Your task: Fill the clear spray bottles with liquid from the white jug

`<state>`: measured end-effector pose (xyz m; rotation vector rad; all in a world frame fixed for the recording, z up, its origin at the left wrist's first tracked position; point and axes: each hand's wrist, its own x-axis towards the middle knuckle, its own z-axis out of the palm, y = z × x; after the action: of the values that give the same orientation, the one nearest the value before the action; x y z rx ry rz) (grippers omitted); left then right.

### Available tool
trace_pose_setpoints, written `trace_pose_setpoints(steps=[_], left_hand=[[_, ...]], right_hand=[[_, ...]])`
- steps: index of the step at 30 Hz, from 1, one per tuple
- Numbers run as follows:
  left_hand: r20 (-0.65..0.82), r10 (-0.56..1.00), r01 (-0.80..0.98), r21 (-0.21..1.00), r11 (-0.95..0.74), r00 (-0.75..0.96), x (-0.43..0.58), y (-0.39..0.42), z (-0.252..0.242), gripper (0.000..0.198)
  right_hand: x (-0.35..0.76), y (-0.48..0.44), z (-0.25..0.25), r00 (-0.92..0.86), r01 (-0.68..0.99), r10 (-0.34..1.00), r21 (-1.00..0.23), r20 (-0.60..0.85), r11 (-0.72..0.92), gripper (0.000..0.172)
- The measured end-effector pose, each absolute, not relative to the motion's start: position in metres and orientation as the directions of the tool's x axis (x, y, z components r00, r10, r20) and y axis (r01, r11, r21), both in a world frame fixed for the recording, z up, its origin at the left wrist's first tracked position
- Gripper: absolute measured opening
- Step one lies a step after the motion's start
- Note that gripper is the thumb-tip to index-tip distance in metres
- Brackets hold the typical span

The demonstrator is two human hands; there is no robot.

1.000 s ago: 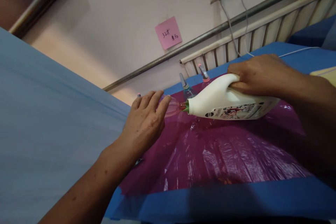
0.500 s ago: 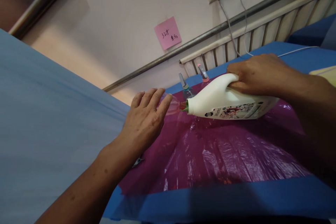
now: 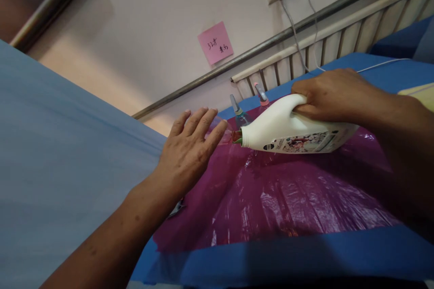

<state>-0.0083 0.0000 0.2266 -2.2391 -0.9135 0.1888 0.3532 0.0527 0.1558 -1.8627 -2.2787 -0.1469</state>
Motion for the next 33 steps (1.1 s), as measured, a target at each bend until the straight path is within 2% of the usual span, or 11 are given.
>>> trace_pose_setpoints(steps=[9, 17, 20, 24, 29, 33], left_hand=[[0.139, 0.549, 0.479, -0.689, -0.544, 0.824, -0.007, 0.005, 0.227, 0.058], [0.136, 0.499, 0.424, -0.737, -0.527, 0.856, -0.001, 0.006, 0.229, 0.047], [0.135, 0.51, 0.434, -0.729, -0.53, 0.85, 0.001, 0.005, 0.229, 0.049], [0.166, 0.574, 0.523, -0.658, -0.542, 0.802, -0.004, 0.004, 0.225, 0.058], [0.285, 0.662, 0.684, -0.549, -0.48, 0.693, -0.008, 0.0, 0.211, 0.067], [0.386, 0.707, 0.797, -0.408, -0.445, 0.593, -0.013, 0.001, 0.192, 0.071]], right_hand=[[0.355, 0.055, 0.152, -0.166, 0.969, 0.96, -0.143, 0.226, 0.202, 0.027], [0.353, 0.053, 0.156, -0.181, 0.977, 0.962, -0.07, 0.205, 0.199, 0.035], [0.354, 0.053, 0.156, -0.171, 0.98, 0.967, -0.069, 0.19, 0.187, 0.035], [0.358, 0.056, 0.155, -0.161, 0.981, 0.966, -0.075, 0.201, 0.179, 0.035], [0.369, 0.062, 0.148, -0.122, 0.986, 0.974, -0.087, 0.189, 0.141, 0.034], [0.379, 0.063, 0.143, -0.089, 0.978, 0.971, -0.164, 0.223, 0.127, 0.024]])
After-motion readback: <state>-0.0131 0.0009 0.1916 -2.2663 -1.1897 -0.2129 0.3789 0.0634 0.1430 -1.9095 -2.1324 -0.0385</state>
